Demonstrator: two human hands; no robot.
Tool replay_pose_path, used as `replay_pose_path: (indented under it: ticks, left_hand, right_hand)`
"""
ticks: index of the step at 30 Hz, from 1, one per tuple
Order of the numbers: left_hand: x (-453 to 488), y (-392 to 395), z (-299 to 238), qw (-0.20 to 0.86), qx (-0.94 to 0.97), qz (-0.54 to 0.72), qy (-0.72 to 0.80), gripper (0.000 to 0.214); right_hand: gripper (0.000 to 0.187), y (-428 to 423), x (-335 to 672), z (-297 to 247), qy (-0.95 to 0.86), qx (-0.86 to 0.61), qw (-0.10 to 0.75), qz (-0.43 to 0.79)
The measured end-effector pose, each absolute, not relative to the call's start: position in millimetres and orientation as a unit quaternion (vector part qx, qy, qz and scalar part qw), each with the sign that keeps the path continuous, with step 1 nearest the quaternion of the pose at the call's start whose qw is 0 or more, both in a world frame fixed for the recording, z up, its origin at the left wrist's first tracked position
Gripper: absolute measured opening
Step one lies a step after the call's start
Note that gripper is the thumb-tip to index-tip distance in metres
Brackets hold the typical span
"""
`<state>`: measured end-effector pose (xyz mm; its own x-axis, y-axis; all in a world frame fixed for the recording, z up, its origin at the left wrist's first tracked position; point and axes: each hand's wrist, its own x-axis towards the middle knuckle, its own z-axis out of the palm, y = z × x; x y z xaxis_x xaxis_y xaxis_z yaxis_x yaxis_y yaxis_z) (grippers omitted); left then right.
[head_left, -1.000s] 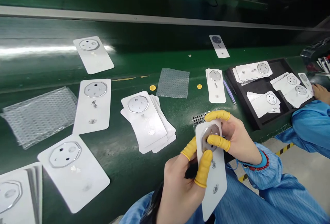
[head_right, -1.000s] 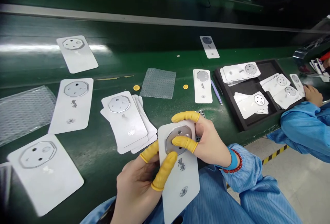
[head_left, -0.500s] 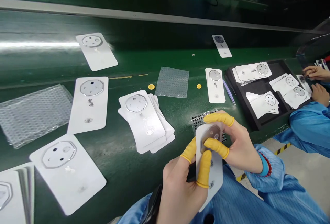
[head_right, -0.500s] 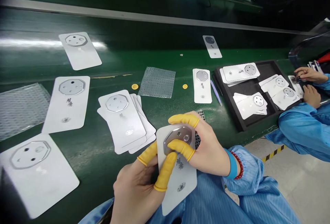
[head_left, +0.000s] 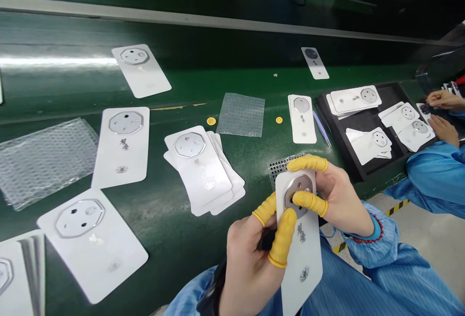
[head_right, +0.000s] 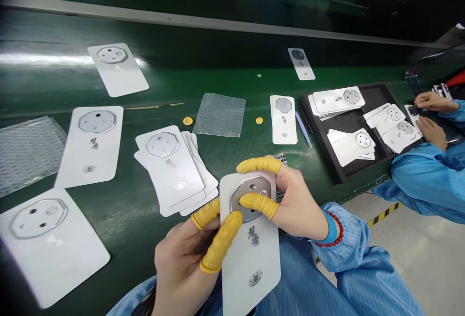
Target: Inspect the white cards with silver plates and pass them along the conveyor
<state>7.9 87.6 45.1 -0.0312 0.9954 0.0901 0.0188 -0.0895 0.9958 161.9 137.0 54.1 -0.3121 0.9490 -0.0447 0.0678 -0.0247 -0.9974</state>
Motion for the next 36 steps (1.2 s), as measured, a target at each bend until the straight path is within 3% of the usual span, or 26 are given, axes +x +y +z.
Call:
replay_pose_path:
  ticks: [8, 14, 22, 29, 32, 36]
  left_hand:
    - [7, 86, 44, 0.456, 0.517, 0.529, 0.496, 0.013]
    - [11, 92, 44, 0.512, 0.469, 0.529, 0.488, 0.016]
    - [12, 92, 34, 0.459, 0.470, 0.537, 0.530, 0.005]
    - [8, 92, 34, 0.409, 0.487, 0.538, 0.553, 0.010]
    - [8, 97, 38, 0.451, 0.448, 0.550, 0.541, 0.008]
    - [6, 105, 42, 0.594, 0.401, 0.510, 0.476, 0.011]
  right_hand:
    - [0.034, 135, 161, 58, -0.585, -0.444, 0.395, 0.552]
    - [0.028, 135, 158, 58, -0.608, -0.452, 0.395, 0.520]
    - [0.021, 132, 158, 63, -0.634, -0.458, 0.393, 0.483]
    - [0.025, 128, 160, 60, -0.608, -0.438, 0.401, 0.527]
    - [0.026, 129, 160, 58, -0.589, -0.433, 0.405, 0.549]
    - [0.029, 133, 164, 57, -0.575, -0.430, 0.403, 0.568]
